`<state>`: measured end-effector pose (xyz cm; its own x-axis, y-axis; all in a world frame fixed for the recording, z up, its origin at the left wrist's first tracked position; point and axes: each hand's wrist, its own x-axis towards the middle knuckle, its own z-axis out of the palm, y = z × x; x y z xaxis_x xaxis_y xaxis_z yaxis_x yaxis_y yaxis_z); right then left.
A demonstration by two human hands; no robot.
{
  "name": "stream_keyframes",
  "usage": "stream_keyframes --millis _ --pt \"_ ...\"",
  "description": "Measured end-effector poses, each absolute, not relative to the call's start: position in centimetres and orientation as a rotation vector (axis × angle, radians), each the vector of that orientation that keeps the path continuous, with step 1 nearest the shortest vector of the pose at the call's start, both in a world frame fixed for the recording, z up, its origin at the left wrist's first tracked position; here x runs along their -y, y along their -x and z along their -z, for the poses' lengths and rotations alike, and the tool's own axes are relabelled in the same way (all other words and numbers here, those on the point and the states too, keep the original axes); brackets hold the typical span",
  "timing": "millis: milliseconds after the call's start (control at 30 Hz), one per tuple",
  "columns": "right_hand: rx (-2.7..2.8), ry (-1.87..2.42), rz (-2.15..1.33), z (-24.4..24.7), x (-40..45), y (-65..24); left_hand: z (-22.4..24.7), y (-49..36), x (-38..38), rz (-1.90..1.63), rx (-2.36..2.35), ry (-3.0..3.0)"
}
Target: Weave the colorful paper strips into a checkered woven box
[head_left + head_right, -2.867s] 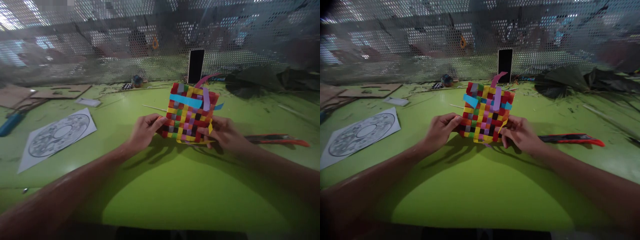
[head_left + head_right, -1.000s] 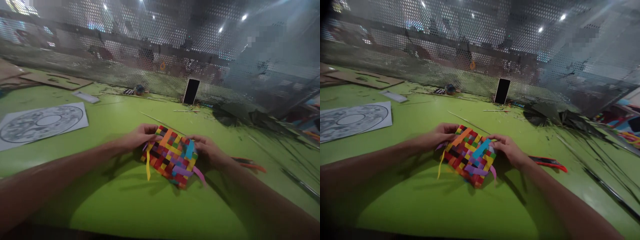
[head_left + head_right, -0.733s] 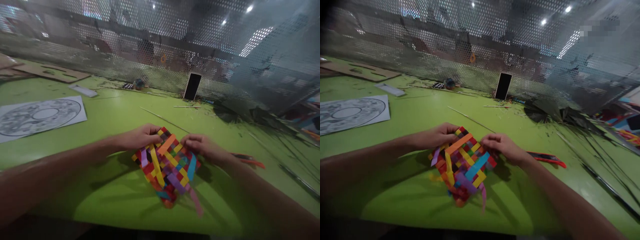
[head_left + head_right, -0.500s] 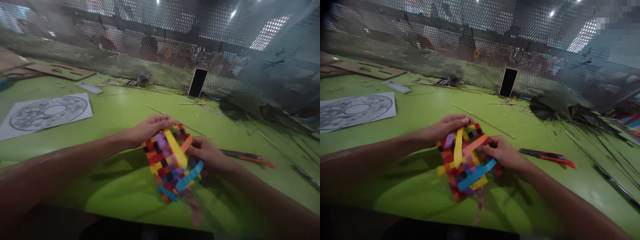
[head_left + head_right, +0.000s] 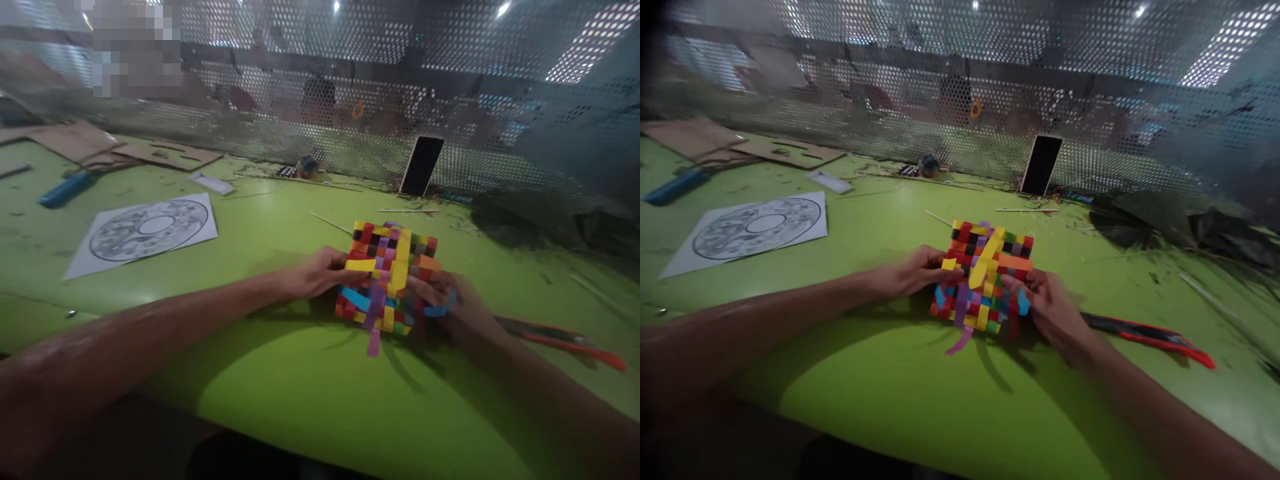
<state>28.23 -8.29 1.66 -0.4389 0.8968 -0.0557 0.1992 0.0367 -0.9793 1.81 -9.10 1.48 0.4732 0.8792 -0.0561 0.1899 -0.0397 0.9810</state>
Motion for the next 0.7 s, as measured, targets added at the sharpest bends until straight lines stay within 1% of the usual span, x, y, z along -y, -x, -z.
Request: stream_keyframes --millis 167,400,567,700 --pt "1.743 1.215 -1.399 -2.1 8.2 -28.3 -1.0 -1.5 8.9 -0.793 -0.974 -1.481" --pt "1.848 1.237 -1.407 -2.1 8.3 -28.7 -1.4 -2.0 9.4 -0.891 -0.952 -1.389" --pt "1.842 1.227 -1.415 -1.7 7.9 -29.0 -2.2 -1.9 10.1 -0.841 -0.913 -1.311" --pt "1.947 1.154 -1.471 -1.3 7.1 -29.6 -3.0 -1.9 10.7 -0.778 -0.991 -1.263"
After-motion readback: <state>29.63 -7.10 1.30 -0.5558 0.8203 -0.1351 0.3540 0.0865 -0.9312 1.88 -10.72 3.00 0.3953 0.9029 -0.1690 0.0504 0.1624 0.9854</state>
